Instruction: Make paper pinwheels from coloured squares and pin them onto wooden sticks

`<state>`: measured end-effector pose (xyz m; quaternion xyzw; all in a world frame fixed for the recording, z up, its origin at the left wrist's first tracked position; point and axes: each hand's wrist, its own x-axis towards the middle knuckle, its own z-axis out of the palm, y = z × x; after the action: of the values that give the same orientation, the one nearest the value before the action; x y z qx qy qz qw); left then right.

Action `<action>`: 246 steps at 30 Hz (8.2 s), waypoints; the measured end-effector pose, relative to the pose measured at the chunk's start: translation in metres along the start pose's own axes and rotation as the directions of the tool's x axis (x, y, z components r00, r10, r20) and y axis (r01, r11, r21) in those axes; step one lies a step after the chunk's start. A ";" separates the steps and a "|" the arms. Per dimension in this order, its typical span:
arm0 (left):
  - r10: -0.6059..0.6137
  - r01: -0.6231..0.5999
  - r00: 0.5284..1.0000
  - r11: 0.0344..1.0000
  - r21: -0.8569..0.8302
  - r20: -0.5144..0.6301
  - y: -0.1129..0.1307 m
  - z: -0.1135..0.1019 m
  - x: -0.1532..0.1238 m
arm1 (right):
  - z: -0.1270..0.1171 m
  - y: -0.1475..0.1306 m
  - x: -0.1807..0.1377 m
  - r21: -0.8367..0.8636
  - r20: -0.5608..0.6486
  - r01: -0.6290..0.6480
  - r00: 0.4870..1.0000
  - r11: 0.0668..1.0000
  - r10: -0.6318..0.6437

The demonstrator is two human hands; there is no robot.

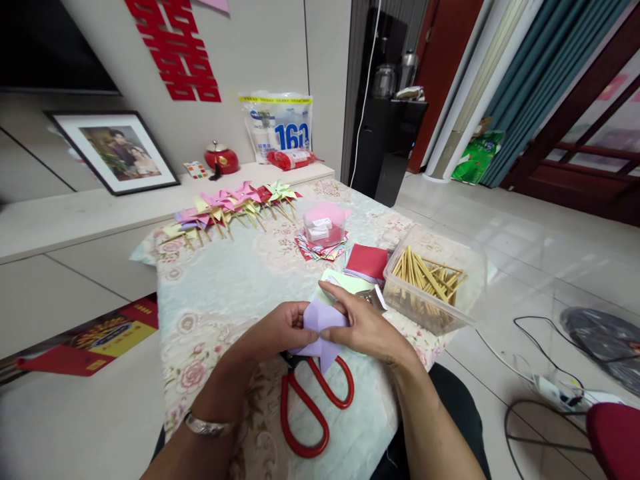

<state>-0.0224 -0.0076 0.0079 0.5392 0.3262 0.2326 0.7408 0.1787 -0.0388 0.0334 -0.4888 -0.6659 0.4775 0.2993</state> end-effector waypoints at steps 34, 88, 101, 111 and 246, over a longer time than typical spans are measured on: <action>0.000 -0.012 0.991 0.996 -0.086 -0.137 0.008 0.003 -0.002 | 0.007 -0.005 0.003 -0.025 -0.121 0.037 0.992 0.999 -0.040; 0.069 -0.282 0.889 0.861 -0.424 -0.453 0.010 0.005 0.003 | 0.001 0.006 0.008 -0.436 -0.230 0.460 0.774 0.774 -0.590; 0.092 -0.268 0.870 0.913 -0.307 -0.485 0.001 0.002 0.006 | 0.001 0.002 0.008 -0.370 -0.082 0.530 0.799 0.763 -0.595; 0.100 -0.233 0.864 0.948 -0.215 -0.493 -0.005 0.003 0.010 | 0.004 -0.003 0.007 -0.393 -0.067 0.426 0.871 0.815 -0.487; 0.059 -0.219 0.904 0.915 -0.338 -0.424 0.006 0.023 0.006 | 0.035 0.006 0.020 0.418 -0.387 0.231 0.920 0.879 -0.058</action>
<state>-0.0014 -0.0169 0.0172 0.3488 0.3815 0.4507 0.7278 0.1439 -0.0315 0.0135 -0.4325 -0.5037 0.4973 0.5586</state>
